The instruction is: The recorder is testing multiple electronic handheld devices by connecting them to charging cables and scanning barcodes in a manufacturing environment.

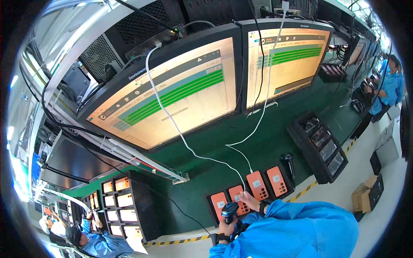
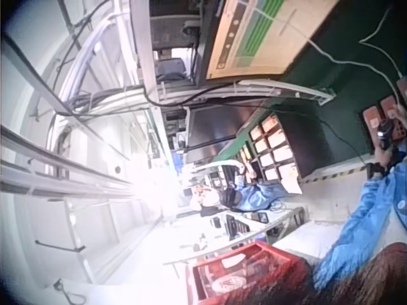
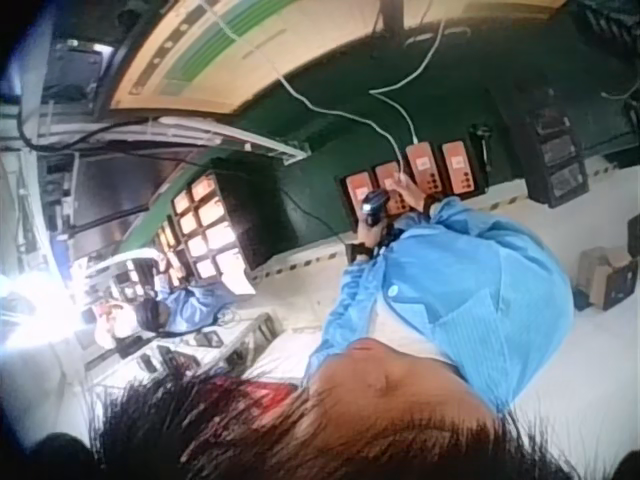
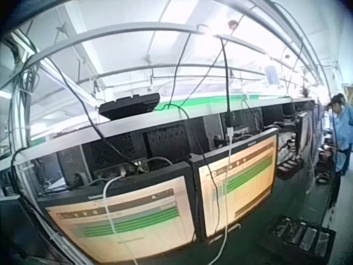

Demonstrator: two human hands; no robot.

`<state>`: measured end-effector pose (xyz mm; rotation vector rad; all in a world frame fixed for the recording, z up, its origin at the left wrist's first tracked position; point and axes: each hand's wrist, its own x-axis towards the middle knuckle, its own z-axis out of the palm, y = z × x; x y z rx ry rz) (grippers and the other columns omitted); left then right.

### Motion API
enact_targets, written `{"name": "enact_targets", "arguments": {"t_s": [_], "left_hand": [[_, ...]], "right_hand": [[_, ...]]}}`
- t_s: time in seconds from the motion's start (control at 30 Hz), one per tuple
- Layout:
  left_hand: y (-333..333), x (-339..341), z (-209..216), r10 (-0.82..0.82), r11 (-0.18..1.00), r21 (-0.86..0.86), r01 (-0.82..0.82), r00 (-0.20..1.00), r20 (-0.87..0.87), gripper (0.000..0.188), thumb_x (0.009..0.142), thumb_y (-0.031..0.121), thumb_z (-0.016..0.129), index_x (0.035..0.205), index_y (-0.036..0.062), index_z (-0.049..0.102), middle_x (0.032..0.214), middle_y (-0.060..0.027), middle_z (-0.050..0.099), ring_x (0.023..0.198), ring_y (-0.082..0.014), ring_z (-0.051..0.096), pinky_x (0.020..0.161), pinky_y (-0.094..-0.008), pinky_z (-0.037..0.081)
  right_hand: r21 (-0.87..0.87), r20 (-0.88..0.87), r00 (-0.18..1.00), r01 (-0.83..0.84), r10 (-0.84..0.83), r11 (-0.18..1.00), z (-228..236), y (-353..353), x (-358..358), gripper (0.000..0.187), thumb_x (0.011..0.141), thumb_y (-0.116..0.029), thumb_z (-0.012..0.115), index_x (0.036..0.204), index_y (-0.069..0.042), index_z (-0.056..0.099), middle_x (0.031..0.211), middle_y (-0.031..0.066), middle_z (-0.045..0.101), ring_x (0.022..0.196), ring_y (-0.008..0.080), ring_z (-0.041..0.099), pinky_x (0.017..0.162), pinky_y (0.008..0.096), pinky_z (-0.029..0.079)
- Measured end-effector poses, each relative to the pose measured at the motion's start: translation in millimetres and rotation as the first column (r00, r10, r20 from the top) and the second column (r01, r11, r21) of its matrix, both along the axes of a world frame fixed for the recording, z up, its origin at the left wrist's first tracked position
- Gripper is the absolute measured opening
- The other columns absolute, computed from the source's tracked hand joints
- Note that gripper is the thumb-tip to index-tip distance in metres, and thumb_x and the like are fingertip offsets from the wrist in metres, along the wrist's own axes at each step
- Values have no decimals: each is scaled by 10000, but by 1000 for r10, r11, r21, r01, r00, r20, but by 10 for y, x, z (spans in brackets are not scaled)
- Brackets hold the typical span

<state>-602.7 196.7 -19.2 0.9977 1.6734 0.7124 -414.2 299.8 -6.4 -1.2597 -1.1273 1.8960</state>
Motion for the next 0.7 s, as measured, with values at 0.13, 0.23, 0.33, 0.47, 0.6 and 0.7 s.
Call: {"name": "enact_targets", "arguments": {"t_s": [0.13,0.23,0.33,0.47,0.6,0.7], "left_hand": [[26,19,157,-25,998,-60,19,995,-97,253,705,163,741,913,43,660,800,-69,684,739,-164,653,687,-302,502],[6,26,171,-21,999,-44,18,998,-58,267,701,189,747,910,45,665,798,-81,685,736,-163,653,679,-301,501],[-37,7,57,-23,999,-46,19,996,-90,269,701,185,748,918,48,669,804,-87,686,735,-167,653,683,-307,503],[-86,-63,-222,-16,998,-60,10,994,-104,399,656,332,753,937,59,672,842,-174,680,822,-343,659,731,-425,505],[95,20,216,-80,994,-98,50,941,-329,428,674,306,737,1004,44,659,912,-198,672,882,-367,646,767,-454,512],[56,-55,-121,-44,989,-145,24,990,-137,272,675,141,718,907,16,654,799,-122,684,743,-246,663,661,-360,508]], "right_hand": [[-8,18,1000,6,-6,1000,-6,-13,-1,890,889,-530,505,1384,106,126,1384,235,319,1296,272,342,1048,370,323],[-14,21,1000,15,-15,1000,-87,-43,10,889,890,-532,503,1388,102,127,1369,228,338,1276,257,364,1036,361,334],[12,38,999,9,-9,1000,-180,-71,19,881,891,-528,504,1391,98,135,1360,221,350,1252,244,385,1022,351,345],[46,-8,1000,19,-18,999,62,-54,-6,858,894,-520,504,1387,94,162,1352,202,365,1211,234,415,1009,340,350],[137,62,996,56,-65,989,-434,-21,49,897,901,-590,401,1421,67,83,1488,218,149,1398,279,111,1130,357,102],[25,2,999,50,-50,998,-261,49,42,879,913,-584,383,1415,77,95,1479,228,159,1388,273,151,1123,360,137]]}}
